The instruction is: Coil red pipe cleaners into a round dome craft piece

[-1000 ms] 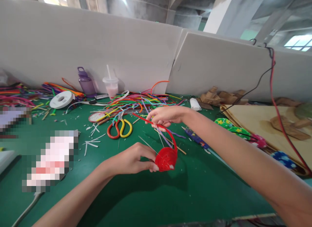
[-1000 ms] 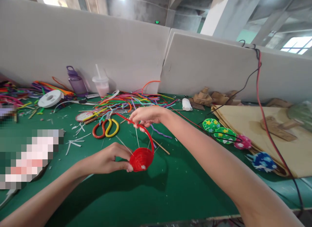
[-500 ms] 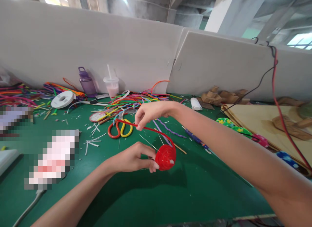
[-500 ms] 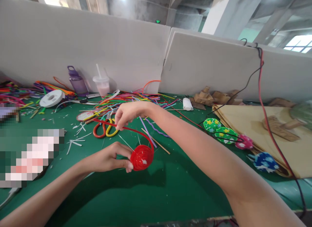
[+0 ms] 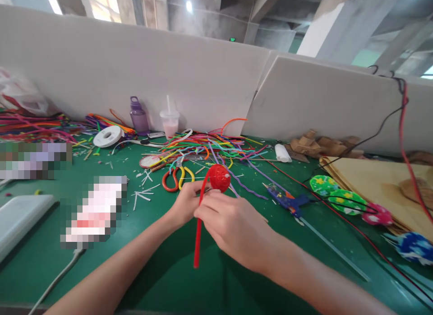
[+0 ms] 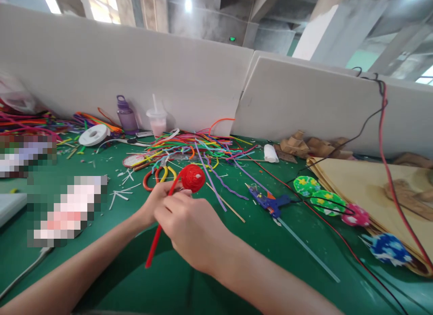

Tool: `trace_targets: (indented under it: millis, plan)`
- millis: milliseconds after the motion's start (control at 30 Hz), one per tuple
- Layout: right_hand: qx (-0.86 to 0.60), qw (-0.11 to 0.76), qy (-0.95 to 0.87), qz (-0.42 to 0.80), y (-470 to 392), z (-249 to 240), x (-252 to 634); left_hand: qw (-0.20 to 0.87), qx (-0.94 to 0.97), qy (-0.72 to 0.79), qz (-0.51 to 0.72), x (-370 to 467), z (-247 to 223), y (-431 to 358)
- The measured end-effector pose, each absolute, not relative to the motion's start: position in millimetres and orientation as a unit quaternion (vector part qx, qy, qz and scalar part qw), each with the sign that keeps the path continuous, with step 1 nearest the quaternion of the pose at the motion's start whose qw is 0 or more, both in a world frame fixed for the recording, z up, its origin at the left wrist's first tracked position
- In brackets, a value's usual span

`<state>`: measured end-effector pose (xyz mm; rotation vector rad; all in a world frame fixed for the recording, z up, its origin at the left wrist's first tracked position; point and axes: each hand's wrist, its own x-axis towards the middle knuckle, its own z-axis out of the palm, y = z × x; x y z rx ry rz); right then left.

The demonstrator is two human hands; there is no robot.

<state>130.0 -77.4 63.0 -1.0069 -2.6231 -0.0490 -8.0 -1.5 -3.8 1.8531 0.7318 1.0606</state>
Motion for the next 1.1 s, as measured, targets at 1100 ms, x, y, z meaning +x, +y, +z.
trace_targets:
  millis: [1100]
  plan:
    - [-0.507,0.504,-0.624,0.315,-49.3,-2.9,154.1,0.483,0.654,0.283,0.508,2.1,-4.2,-2.1]
